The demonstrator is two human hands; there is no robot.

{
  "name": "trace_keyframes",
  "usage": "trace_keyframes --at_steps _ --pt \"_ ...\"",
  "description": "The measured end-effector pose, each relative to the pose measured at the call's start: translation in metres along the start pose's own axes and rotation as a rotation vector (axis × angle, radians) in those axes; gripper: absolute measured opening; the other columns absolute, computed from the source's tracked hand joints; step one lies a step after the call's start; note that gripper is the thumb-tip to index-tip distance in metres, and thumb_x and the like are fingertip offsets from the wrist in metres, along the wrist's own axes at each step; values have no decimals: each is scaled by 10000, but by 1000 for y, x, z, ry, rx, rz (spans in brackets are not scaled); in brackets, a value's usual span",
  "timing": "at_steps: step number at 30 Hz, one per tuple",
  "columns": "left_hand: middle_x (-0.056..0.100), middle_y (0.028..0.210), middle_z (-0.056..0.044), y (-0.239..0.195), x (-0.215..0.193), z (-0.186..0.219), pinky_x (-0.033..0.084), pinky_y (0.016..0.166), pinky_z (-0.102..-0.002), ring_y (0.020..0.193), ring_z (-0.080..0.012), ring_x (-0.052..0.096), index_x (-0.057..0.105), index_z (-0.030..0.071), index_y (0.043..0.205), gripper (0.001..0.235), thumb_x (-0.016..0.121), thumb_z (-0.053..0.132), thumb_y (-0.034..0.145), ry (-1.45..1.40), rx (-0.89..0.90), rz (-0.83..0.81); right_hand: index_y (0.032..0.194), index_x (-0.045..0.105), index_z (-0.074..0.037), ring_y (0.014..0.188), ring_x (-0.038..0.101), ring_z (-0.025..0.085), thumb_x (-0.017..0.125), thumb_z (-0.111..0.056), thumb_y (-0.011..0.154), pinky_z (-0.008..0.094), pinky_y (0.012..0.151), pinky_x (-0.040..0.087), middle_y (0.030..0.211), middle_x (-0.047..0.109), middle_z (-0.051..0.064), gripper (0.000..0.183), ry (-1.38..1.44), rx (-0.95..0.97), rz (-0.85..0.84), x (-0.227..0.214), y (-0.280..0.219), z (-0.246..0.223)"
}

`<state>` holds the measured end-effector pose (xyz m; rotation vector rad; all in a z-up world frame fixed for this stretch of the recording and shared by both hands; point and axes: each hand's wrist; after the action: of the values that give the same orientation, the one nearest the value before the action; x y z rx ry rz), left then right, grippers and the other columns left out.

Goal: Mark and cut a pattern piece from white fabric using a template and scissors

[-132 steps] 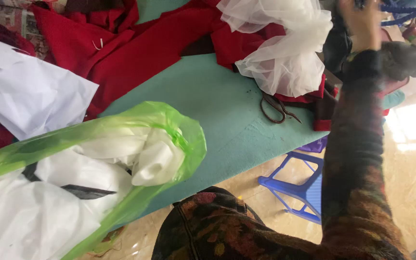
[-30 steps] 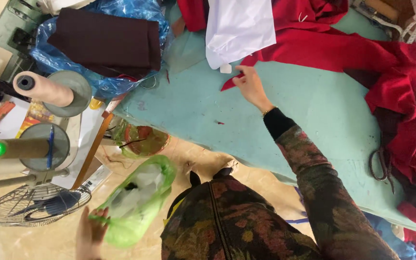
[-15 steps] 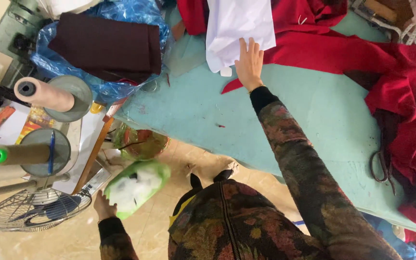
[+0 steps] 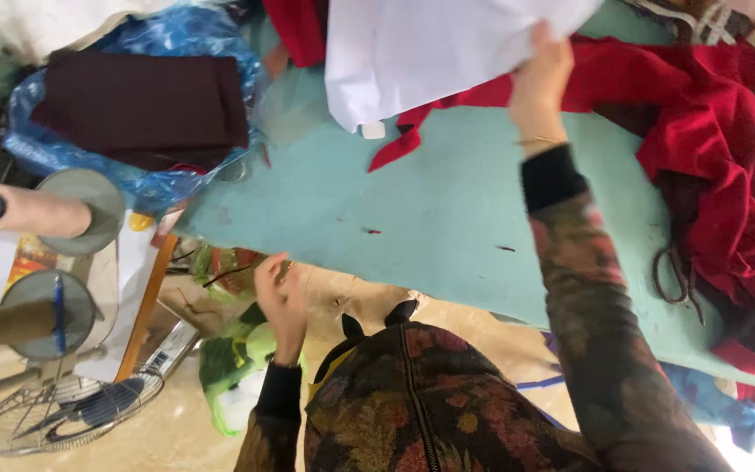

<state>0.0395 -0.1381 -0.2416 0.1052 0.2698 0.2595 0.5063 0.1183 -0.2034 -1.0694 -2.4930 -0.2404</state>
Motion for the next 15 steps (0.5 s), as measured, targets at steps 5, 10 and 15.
trace_keyframes --at_steps 5,10,15 --pt "630 1286 -132 12 68 12 433 1112 -419 1243 -260 588 588 53 1272 261 598 135 1024 -101 -87 -267 1284 686 -99 1250 705 248 666 -289 968 432 1146 544 1321 735 97 369 293 193 -94 -145 -57 -87" --pt "613 1251 -203 15 119 32 467 1074 -451 1264 -359 582 549 8 1308 331 639 150 1023 -118 -70 -461 1109 741 -191 1016 785 165 672 -427 968 357 973 594 1123 807 -7 284 186 432 395 -278 -154 -97" --pt "529 1288 -196 36 162 13 450 1033 -481 1219 -328 532 496 -11 1385 469 675 239 1030 136 -18 -481 1092 757 -104 1022 783 211 715 -274 972 364 981 602 1135 795 62 213 271 396 560 -396 -192 -65"
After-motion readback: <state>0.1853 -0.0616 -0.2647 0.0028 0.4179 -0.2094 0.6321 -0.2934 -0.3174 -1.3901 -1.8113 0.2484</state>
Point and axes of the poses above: each hand's wrist, its own y-axis towards the middle knuckle, its own x-axis out of the palm, z = x × y
